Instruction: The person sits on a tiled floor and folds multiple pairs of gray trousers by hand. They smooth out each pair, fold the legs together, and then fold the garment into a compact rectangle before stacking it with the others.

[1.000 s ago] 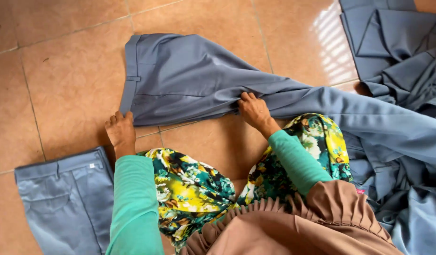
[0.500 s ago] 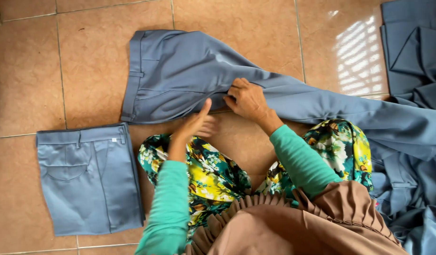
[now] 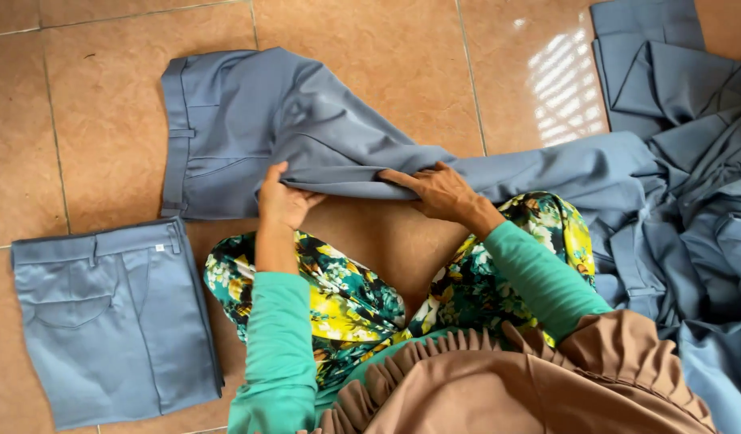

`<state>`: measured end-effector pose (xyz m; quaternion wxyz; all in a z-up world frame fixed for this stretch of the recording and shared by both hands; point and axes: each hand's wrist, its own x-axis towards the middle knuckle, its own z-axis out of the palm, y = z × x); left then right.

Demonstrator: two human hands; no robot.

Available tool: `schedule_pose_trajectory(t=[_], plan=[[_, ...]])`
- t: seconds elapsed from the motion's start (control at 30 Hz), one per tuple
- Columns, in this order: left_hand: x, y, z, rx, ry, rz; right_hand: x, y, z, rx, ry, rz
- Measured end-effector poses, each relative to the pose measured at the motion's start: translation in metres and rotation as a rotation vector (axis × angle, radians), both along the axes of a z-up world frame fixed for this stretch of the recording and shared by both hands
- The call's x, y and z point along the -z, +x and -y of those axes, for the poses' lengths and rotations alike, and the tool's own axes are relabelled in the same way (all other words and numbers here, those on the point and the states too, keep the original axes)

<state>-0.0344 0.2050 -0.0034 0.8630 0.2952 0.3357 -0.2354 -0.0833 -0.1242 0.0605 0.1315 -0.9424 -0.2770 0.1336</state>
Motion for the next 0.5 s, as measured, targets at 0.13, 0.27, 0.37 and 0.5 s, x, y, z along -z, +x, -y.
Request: schedule_pose_trajectory(t=[0.13,0.27,0.37,0.5], plan=[[-0.002,0.015,-0.062,-0.125,0.037,0.006,-0.013,0.004,0.014,0.052,-0.261,-0.226],[-0.012,0.033,-0.085,-0.163,0.096,0.034,0.016,0.026,0.044,0.071,-0.559,-0.111],[-0.017,0.064,-0.108,-0.182,0.051,0.054,0.072,0.067,0.115,0.174,-0.643,-0.066],[-0.083,0.081,-0.098,-0.289,0.062,0.137,0.001,0.077,0.154,0.177,-0.625,0.514]])
